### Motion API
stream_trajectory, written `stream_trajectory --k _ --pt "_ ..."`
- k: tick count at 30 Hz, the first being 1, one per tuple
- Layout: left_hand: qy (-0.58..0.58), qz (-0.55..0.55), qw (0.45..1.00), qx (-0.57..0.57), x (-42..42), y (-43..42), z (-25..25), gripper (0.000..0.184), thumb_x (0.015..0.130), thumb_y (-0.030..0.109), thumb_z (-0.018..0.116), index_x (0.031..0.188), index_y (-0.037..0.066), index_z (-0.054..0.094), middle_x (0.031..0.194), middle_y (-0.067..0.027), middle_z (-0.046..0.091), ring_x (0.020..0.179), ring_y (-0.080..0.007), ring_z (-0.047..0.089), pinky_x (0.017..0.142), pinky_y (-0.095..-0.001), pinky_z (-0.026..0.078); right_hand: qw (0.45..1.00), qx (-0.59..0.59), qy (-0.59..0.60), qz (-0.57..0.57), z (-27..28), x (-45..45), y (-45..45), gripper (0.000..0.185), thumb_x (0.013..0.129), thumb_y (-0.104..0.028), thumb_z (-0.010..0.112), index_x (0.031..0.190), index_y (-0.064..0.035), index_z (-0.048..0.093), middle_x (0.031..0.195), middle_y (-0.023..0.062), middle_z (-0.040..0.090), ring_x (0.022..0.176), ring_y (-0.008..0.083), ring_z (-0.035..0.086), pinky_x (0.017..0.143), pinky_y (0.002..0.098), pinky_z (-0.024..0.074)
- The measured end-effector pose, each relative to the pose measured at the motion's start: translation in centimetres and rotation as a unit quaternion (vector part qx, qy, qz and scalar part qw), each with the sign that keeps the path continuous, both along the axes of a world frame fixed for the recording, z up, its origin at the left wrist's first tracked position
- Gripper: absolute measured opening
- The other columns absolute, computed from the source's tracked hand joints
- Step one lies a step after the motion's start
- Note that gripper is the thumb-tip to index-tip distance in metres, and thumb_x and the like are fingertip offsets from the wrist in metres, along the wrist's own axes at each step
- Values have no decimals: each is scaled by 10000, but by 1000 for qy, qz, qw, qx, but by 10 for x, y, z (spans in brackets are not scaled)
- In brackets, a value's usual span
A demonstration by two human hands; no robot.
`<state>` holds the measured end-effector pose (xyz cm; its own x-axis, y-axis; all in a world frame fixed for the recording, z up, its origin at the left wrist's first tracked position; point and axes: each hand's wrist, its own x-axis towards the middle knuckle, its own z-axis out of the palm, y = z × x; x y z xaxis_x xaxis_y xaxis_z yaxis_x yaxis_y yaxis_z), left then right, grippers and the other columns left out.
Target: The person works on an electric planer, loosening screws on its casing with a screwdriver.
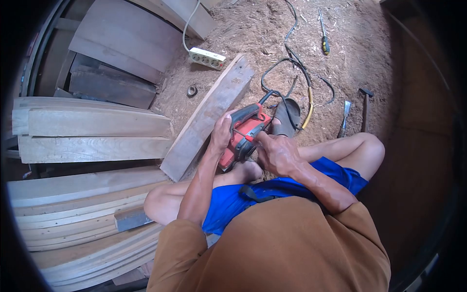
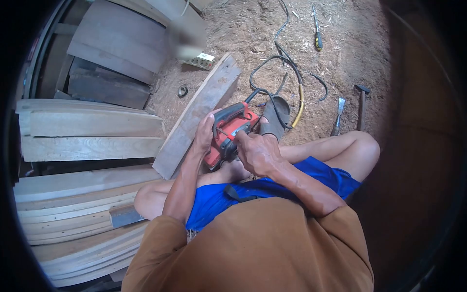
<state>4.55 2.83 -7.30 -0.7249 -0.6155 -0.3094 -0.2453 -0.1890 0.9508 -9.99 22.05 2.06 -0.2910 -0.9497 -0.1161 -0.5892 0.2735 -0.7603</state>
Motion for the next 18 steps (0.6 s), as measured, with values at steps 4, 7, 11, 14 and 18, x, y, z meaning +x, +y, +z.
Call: stream_trajectory --k 4,7,11,14,18 --pt "-27 -6 999 -42 2 -3 -9 514 1135 338 381 1398 -30 625 1176 -139 710 1072 -178 644 1010 -343 491 999 -1 -49 -12 -16 3 1 186 981 -184 656 1109 -50 648 906 201 751 828 415 739 719 532 542" --pt "-52 -5 998 -33 2 -2 -6 505 1133 328 373 1378 -29 634 1109 -121 703 991 -176 640 955 -350 507 987 -38 -153 -42 -21 3 2 149 1011 -143 650 1094 -20 654 892 193 733 738 348 723 662 485 550" --pt "-67 2 997 -25 0 -2 -1 509 1135 327 361 1386 -27 627 1103 -126 705 994 -186 647 967 -355 506 716 97 -667 -183 -49 -8 -6 122 1054 -107 626 1094 5 654 863 154 702 603 212 640 538 370 516" --pt "-35 -5 999 -25 3 -4 -14 525 1136 328 346 1407 -33 613 1253 -174 680 1167 -212 629 1067 -361 471 653 112 -712 -232 -43 -11 -6 129 1078 -117 603 1103 0 652 882 164 709 534 176 597 473 298 489" --pt "20 5 1000 -1 7 0 8 460 1104 278 434 1452 29 602 1530 -245 523 1455 -314 487 1215 -421 375 615 131 -748 -211 -49 -21 -5 199 1086 -185 602 1133 2 650 897 179 723 527 183 620 440 283 495"
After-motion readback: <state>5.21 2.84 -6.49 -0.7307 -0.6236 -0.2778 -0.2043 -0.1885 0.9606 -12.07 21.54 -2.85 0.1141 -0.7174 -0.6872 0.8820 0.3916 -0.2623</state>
